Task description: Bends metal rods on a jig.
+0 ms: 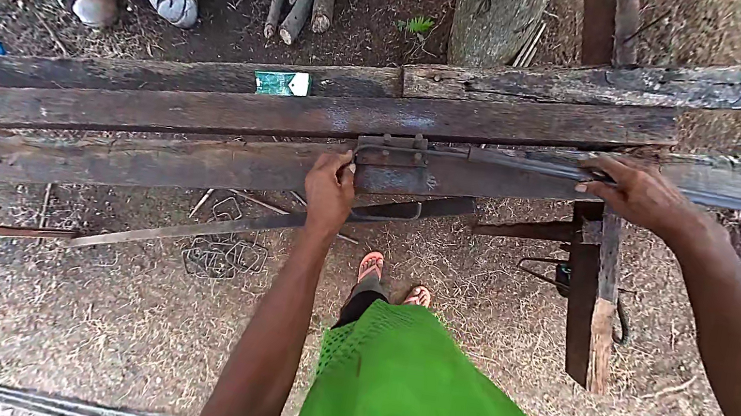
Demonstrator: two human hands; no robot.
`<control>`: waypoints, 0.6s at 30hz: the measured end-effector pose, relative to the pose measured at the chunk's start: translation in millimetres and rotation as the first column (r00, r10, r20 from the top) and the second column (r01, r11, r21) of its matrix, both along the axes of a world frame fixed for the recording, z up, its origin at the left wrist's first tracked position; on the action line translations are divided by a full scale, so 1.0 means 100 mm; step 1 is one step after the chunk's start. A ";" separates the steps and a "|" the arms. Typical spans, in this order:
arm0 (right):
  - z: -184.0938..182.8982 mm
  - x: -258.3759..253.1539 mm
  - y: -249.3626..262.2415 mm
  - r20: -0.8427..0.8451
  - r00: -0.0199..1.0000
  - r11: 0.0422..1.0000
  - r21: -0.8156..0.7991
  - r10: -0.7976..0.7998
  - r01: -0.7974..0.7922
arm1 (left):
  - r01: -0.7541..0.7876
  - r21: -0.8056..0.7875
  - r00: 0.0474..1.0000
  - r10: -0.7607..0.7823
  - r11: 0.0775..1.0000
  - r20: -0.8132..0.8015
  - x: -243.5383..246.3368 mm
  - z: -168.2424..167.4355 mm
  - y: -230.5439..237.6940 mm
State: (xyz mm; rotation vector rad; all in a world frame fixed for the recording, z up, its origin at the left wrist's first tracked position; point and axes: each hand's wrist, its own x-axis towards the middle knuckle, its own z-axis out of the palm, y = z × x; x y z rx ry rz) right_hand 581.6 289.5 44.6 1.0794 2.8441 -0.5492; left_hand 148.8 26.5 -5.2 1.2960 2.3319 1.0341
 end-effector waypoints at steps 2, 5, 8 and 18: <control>-0.08 0.01 -0.10 -0.017 0.999 0.999 -0.017 -0.027 0.027 | 0.000 -0.008 1.000 0.001 1.000 0.018 -0.01 -0.01 -0.01; -0.15 0.06 -0.19 0.001 0.998 0.998 -0.025 -0.058 0.058 | 0.013 -0.015 0.998 -0.014 1.000 -0.068 -0.01 -0.07 0.04; -0.14 0.06 -0.23 -0.006 0.998 0.998 -0.012 -0.057 0.057 | 0.025 0.134 0.968 0.010 0.991 -0.252 0.00 -0.27 0.12; -0.16 -0.38 -0.28 -0.009 0.998 0.998 -0.015 -0.066 0.066 | 0.019 0.242 0.949 0.058 0.970 -0.311 -0.05 -0.45 0.16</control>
